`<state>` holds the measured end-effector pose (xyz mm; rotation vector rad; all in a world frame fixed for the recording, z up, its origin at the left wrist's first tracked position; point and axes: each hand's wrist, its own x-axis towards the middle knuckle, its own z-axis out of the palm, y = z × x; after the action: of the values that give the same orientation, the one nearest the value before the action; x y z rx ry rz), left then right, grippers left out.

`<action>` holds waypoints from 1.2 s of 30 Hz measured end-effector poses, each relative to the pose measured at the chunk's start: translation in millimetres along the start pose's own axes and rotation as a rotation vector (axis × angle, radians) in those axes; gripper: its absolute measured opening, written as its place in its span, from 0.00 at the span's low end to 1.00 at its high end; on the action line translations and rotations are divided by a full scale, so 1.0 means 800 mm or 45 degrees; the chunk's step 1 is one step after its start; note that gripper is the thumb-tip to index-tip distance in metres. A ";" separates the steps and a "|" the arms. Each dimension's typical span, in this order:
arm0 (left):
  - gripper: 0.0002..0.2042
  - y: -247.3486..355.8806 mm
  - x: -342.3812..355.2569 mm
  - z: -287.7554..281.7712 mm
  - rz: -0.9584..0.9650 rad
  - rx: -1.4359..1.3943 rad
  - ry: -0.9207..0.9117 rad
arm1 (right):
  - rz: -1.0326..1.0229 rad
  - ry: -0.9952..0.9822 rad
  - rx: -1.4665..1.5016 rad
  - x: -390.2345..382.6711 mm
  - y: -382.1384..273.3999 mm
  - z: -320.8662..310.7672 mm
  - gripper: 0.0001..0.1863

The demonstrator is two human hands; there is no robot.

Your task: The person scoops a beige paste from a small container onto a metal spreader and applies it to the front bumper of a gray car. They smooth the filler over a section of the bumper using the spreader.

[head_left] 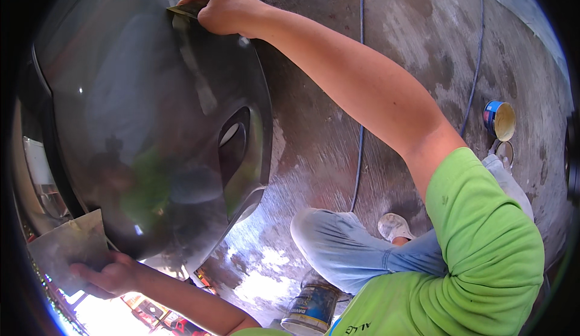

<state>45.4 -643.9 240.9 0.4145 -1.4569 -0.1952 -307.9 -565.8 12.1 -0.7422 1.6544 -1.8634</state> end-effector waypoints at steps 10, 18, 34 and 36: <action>0.20 -0.004 0.008 -0.002 0.034 -0.073 -0.018 | -0.507 0.267 -0.095 -0.065 0.043 0.046 0.25; 0.21 -0.006 0.014 -0.005 -0.014 -0.027 0.003 | -0.537 0.331 -0.107 -0.148 0.066 0.083 0.28; 0.22 -0.004 0.012 0.001 0.005 -0.128 -0.062 | -0.620 0.479 -0.159 -0.270 0.102 0.112 0.29; 0.21 -0.005 0.014 -0.002 0.009 -0.109 -0.043 | -0.561 0.518 -0.110 -0.264 0.103 0.109 0.32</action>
<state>48.7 -651.5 249.8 0.3373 -1.4777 -0.2590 -94.7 -486.2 -71.9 -0.8600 1.9479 -2.3885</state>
